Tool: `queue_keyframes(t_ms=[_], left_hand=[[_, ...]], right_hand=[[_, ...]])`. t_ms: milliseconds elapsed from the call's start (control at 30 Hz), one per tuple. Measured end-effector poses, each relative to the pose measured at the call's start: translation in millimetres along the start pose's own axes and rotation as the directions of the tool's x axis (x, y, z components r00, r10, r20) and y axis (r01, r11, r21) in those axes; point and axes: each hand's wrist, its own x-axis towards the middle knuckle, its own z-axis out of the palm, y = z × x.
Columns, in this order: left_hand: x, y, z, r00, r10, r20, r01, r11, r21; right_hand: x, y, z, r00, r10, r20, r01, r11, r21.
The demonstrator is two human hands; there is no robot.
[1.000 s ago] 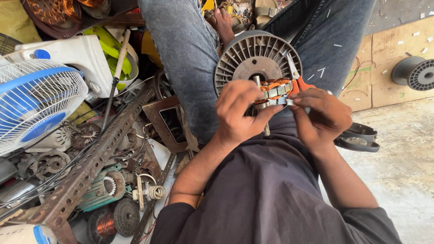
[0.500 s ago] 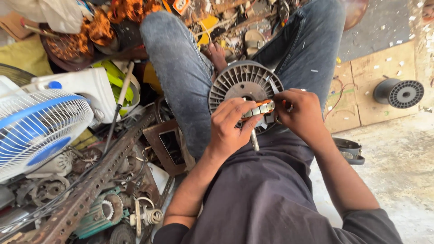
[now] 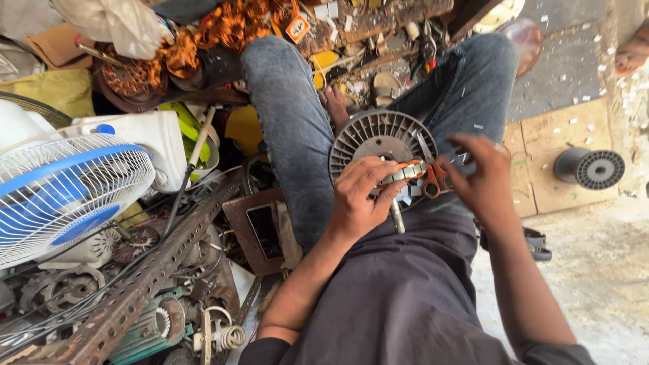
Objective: The person is repairing an electric motor by hand. They use scissors to cut small pieces of white insulating material and insert them into the slots of the motor's stator between the copper windings.
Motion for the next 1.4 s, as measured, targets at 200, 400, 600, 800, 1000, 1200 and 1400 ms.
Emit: queue_keyframes(t_ms=[200,400,600,800,1000,1200,1400], left_hand=[[-1.2,4.7,4.0,0.997,0.029,-0.072,-0.028,0.999,0.017],[-0.4,5.8,5.0,0.997,0.000,-0.073,0.002,0.999,0.035],[0.1,3.0,5.3,0.995,0.050,-0.088,-0.047,0.998,0.031],[-4.0,-2.8,6.0,0.996,0.042,-0.083,-0.038,0.998,0.047],[-13.8,-8.0,5.6,0.997,0.062,-0.042,-0.061,0.997,0.036],[-21.4,-3.7,9.4,0.995,0.092,-0.022,-0.091,0.994,0.052],[-27.6,-3.7,11.9,0.996,0.086,-0.012,-0.085,0.994,0.067]], right_hand=[[196.6,47.5,58.8,0.865,-0.502,0.031,0.494,0.837,-0.237],[296.5,54.6,91.0,0.811,-0.477,0.338,0.584,0.625,-0.519],[283.2,72.8,88.9,0.717,-0.604,0.349,0.684,0.512,-0.519],[169.9,65.4,68.1,0.864,-0.328,-0.381,0.371,0.928,0.043],[-35.1,-18.4,32.3,0.962,0.105,-0.252,0.126,0.648,0.751],[-63.8,-35.8,45.4,0.922,0.057,-0.383,0.219,0.737,0.639],[-72.7,-32.7,50.4,0.923,0.036,-0.382,0.226,0.753,0.617]])
